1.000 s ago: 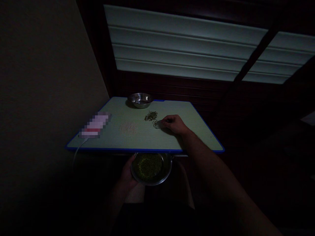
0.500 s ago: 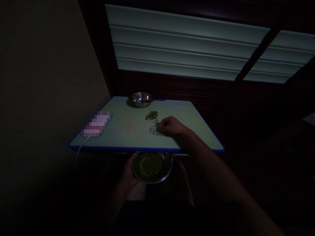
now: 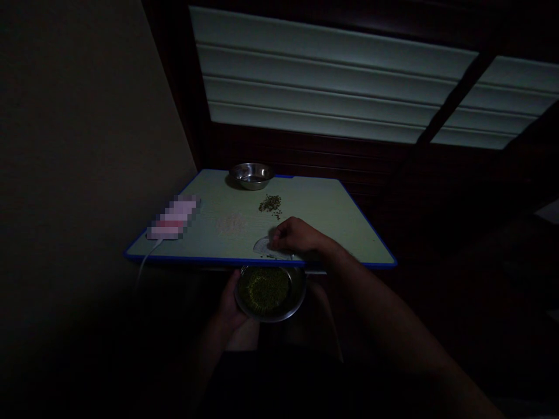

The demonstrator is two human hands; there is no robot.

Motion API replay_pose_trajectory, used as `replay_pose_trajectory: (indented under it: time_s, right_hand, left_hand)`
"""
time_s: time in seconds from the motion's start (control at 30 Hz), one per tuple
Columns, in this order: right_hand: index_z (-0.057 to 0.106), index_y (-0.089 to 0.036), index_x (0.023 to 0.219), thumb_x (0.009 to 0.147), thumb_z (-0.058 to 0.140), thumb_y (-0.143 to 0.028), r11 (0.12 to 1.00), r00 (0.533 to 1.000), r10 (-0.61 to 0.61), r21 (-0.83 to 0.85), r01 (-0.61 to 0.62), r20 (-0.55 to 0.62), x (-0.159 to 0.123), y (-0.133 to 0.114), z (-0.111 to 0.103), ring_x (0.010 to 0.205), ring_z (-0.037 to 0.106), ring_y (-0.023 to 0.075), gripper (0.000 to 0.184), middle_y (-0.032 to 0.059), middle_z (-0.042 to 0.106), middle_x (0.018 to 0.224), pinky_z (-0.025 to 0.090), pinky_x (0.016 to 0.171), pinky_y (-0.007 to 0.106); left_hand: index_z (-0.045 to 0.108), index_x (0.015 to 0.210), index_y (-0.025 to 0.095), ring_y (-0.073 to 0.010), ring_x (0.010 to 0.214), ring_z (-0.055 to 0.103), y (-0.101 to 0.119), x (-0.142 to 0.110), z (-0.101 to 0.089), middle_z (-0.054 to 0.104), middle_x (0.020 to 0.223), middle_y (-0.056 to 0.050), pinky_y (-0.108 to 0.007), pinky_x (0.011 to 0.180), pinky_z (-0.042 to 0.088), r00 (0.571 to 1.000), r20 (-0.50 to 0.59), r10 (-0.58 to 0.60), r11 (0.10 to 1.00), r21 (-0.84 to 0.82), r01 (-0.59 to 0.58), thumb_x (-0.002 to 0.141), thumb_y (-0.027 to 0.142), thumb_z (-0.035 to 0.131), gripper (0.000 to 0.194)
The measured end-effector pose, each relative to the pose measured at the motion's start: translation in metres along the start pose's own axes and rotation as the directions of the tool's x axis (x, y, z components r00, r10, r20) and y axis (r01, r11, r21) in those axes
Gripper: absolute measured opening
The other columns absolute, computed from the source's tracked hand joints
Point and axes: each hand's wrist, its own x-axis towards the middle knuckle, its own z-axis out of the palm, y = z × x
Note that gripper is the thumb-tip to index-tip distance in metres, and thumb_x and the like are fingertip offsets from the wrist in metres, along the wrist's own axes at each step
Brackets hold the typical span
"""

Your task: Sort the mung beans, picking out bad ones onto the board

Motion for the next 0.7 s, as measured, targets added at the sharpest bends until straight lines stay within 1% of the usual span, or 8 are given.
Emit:
replay_pose_trajectory:
  time_s: [0.1, 0.23, 0.3, 0.43, 0.53, 0.6, 0.7]
  right_hand:
    - [0.065, -0.013, 0.065, 0.067, 0.069, -0.028, 1.000, 1.000, 0.006, -0.008, -0.006, 0.008, -0.003, -0.004, 0.004, 0.048, 0.044, 0.0067, 0.015, -0.0046, 0.053, 0.051, 0.033, 0.053, 0.022]
    - [0.064, -0.013, 0.066, 0.068, 0.067, -0.028, 0.999, 1.000, -0.013, -0.035, 0.014, 0.017, -0.004, -0.007, 0.007, 0.050, 0.044, 0.0066, 0.015, -0.0044, 0.054, 0.052, 0.033, 0.054, 0.022]
    - [0.064, -0.014, 0.067, 0.069, 0.067, -0.028, 0.999, 1.000, -0.021, -0.043, 0.022, 0.023, -0.006, -0.009, 0.008, 0.051, 0.045, 0.0065, 0.015, -0.0042, 0.055, 0.054, 0.033, 0.055, 0.022]
    - [0.063, -0.014, 0.067, 0.069, 0.066, -0.027, 0.999, 0.999, -0.015, -0.039, 0.017, 0.049, -0.009, -0.013, 0.010, 0.052, 0.046, 0.0066, 0.014, -0.0039, 0.055, 0.056, 0.034, 0.055, 0.021]
    - [0.062, -0.014, 0.067, 0.069, 0.066, -0.028, 0.999, 0.995, -0.052, 0.016, 0.051, 0.083, -0.009, -0.013, 0.010, 0.051, 0.045, 0.0063, 0.015, -0.0040, 0.055, 0.056, 0.035, 0.053, 0.021]
    - [0.061, -0.013, 0.068, 0.070, 0.066, -0.029, 0.996, 0.994, -0.056, 0.075, 0.050, 0.089, -0.007, -0.011, 0.007, 0.049, 0.044, 0.0061, 0.016, -0.0043, 0.054, 0.055, 0.035, 0.051, 0.020]
    - [0.058, -0.014, 0.068, 0.069, 0.067, -0.028, 0.979, 0.999, -0.012, 0.203, 0.005, 0.031, 0.001, -0.008, -0.006, 0.046, 0.045, 0.0065, 0.016, -0.0044, 0.054, 0.052, 0.035, 0.048, 0.020]
  left_hand:
    - [0.073, 0.099, 0.018, -0.0284, 0.106, 0.065, 0.000, 0.000, -0.001, 0.077, 0.097, -0.008, -0.045, 0.105, 0.038, 1.000, 0.005, -0.009, 1.000, -0.006, 0.009, 0.086, 0.038, 0.055, 0.030]
    - [0.073, 0.096, 0.018, -0.0277, 0.100, 0.068, 0.001, 0.000, 0.000, 0.077, 0.093, -0.008, -0.045, 0.104, 0.040, 0.998, -0.065, -0.003, 1.000, 0.001, 0.003, 0.086, 0.038, 0.056, 0.029]
    - [0.073, 0.095, 0.017, -0.0276, 0.099, 0.068, 0.001, 0.000, 0.001, 0.077, 0.092, -0.009, -0.044, 0.103, 0.040, 0.997, -0.083, 0.004, 1.000, 0.004, -0.003, 0.086, 0.038, 0.056, 0.028]
    - [0.073, 0.097, 0.016, -0.0280, 0.102, 0.067, 0.000, 0.000, -0.002, 0.077, 0.095, -0.009, -0.044, 0.102, 0.041, 0.997, -0.078, 0.016, 1.000, 0.005, -0.016, 0.085, 0.038, 0.057, 0.029]
    - [0.072, 0.099, 0.017, -0.0284, 0.107, 0.065, -0.001, 0.001, -0.003, 0.077, 0.094, -0.009, -0.044, 0.103, 0.041, 0.999, -0.035, 0.008, 1.000, -0.010, -0.009, 0.085, 0.038, 0.056, 0.029]
    - [0.073, 0.098, 0.018, -0.0280, 0.106, 0.065, -0.001, 0.001, -0.002, 0.077, 0.094, -0.008, -0.044, 0.103, 0.041, 1.000, -0.030, 0.010, 1.000, -0.016, -0.011, 0.085, 0.037, 0.057, 0.028]
    - [0.073, 0.096, 0.018, -0.0272, 0.103, 0.067, 0.000, 0.000, 0.000, 0.077, 0.094, -0.008, -0.044, 0.102, 0.042, 0.998, -0.062, 0.012, 1.000, -0.013, -0.013, 0.085, 0.036, 0.057, 0.027]
